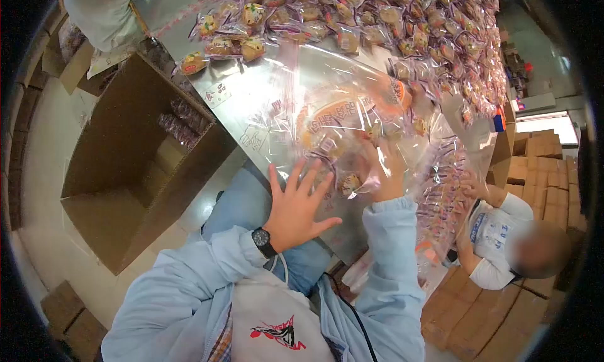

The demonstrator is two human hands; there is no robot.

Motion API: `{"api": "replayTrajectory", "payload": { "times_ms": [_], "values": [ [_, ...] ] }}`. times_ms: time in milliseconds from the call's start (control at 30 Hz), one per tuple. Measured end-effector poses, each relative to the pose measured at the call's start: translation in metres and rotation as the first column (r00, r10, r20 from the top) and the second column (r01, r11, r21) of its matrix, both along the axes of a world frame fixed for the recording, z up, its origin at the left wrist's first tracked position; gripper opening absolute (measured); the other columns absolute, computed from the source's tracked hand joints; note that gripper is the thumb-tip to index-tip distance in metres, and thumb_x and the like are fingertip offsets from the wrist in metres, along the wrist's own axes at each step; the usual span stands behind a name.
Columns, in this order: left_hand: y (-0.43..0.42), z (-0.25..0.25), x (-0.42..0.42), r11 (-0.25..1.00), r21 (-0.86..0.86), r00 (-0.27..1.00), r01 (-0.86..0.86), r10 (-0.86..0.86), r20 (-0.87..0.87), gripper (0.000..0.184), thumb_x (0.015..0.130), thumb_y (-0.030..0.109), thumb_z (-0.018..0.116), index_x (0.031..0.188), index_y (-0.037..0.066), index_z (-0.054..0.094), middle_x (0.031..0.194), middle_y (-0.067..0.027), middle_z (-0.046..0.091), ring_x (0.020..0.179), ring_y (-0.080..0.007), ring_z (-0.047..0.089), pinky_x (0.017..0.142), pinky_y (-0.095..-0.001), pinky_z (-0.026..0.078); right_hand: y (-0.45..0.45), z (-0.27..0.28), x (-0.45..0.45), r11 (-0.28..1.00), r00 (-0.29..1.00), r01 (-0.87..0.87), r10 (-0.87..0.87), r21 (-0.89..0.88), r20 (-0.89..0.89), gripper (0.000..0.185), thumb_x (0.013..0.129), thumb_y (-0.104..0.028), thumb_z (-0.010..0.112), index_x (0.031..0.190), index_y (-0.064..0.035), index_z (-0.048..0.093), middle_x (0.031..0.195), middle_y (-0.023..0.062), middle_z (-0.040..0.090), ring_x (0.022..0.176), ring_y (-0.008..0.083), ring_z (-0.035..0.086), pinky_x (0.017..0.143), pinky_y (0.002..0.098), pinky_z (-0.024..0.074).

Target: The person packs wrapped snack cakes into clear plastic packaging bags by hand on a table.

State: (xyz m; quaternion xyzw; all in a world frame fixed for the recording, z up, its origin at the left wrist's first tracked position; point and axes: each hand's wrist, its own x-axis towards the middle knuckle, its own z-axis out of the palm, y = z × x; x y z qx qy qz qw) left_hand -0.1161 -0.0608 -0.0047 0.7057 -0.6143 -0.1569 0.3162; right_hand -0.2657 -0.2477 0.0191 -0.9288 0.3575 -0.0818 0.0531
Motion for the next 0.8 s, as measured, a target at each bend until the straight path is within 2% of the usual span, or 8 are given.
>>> {"api": "replayTrajectory", "payload": {
  "times_ms": [200,300,333,367,433,633,700,800],
  "values": [
    [0.000,-0.004,0.004,0.995,-0.093,0.999,-0.031,0.027,-0.037,0.065,0.082,0.045,0.081,0.140,0.022,0.064,0.158,-0.0106,0.047,0.149,-0.0406,0.036,0.114,-0.0828,0.006,0.024,-0.020,0.047,0.996,0.992,-0.048,0.040,0.069,0.119,0.068,0.080,-0.012,0.082,0.142,-0.0031,0.054,0.131,0.0254,0.059,0.116,0.0423,0.060,0.097,0.0500,0.0519],
    [-0.004,-0.005,0.012,0.973,-0.231,0.999,-0.030,0.022,-0.036,0.049,0.083,0.033,0.081,0.130,0.021,0.071,0.153,-0.0052,0.055,0.146,-0.0364,0.043,0.114,-0.0835,0.003,0.016,-0.049,0.044,0.950,0.875,-0.296,0.228,0.098,0.428,0.071,0.086,-0.009,0.078,0.150,-0.0041,0.047,0.142,0.0242,0.055,0.123,0.0379,0.061,0.102,0.0458,0.0527],
    [-0.001,0.000,0.017,0.956,-0.289,0.997,-0.051,0.034,-0.066,0.045,0.082,0.029,0.081,0.126,0.021,0.073,0.151,-0.0039,0.057,0.145,-0.0352,0.045,0.114,-0.0834,0.003,0.039,0.000,0.065,0.740,0.826,-0.326,-0.080,0.589,0.558,0.069,0.096,-0.008,0.069,0.156,-0.0047,0.037,0.148,0.0208,0.053,0.127,0.0323,0.061,0.103,0.0422,0.0537],
    [0.002,0.005,0.019,0.936,-0.346,0.995,-0.067,0.035,-0.098,0.042,0.082,0.026,0.081,0.123,0.021,0.075,0.149,-0.0026,0.059,0.144,-0.0341,0.046,0.115,-0.0832,0.002,0.045,-0.009,0.072,0.583,0.753,-0.384,-0.250,0.716,0.608,0.066,0.099,-0.009,0.066,0.157,-0.0051,0.035,0.148,0.0202,0.053,0.128,0.0312,0.061,0.104,0.0419,0.0536],
    [0.002,0.005,0.021,0.919,-0.390,0.995,-0.059,0.022,-0.099,0.041,0.080,0.022,0.082,0.121,0.021,0.076,0.147,-0.0031,0.060,0.143,-0.0337,0.047,0.115,-0.0822,0.003,0.050,-0.023,0.083,0.233,0.586,-0.536,-0.589,0.812,0.556,0.059,0.106,-0.011,0.059,0.158,-0.0057,0.032,0.147,0.0191,0.055,0.130,0.0288,0.060,0.105,0.0411,0.0533],
    [0.005,-0.004,0.020,0.896,-0.444,0.984,-0.009,-0.071,-0.162,0.039,0.079,0.019,0.084,0.118,0.019,0.077,0.143,-0.0045,0.062,0.137,-0.0320,0.052,0.119,-0.0747,0.019,0.034,-0.027,0.118,-0.154,0.638,-0.398,-0.755,0.905,0.152,0.047,0.107,-0.015,0.057,0.149,-0.0061,0.037,0.140,0.0191,0.057,0.127,0.0345,0.062,0.096,0.0420,0.0591],
    [0.006,-0.001,0.025,0.898,-0.440,0.984,-0.002,-0.077,-0.161,0.038,0.079,0.019,0.084,0.117,0.019,0.078,0.143,-0.0050,0.063,0.135,-0.0315,0.053,0.120,-0.0718,0.023,0.036,-0.018,0.132,-0.150,0.647,-0.413,-0.742,0.898,0.173,0.045,0.106,-0.012,0.058,0.146,-0.0057,0.040,0.137,0.0185,0.058,0.126,0.0316,0.062,0.094,0.0394,0.0582],
    [0.010,-0.004,0.033,0.902,-0.432,0.979,0.008,-0.094,-0.178,0.037,0.080,0.021,0.084,0.117,0.019,0.078,0.141,-0.0049,0.064,0.134,-0.0306,0.054,0.120,-0.0716,0.022,0.021,-0.058,0.136,0.376,0.784,-0.448,-0.270,0.811,0.558,0.039,0.105,-0.011,0.056,0.143,-0.0051,0.047,0.135,0.0169,0.060,0.124,0.0277,0.061,0.095,0.0373,0.0542]
  ]
}}
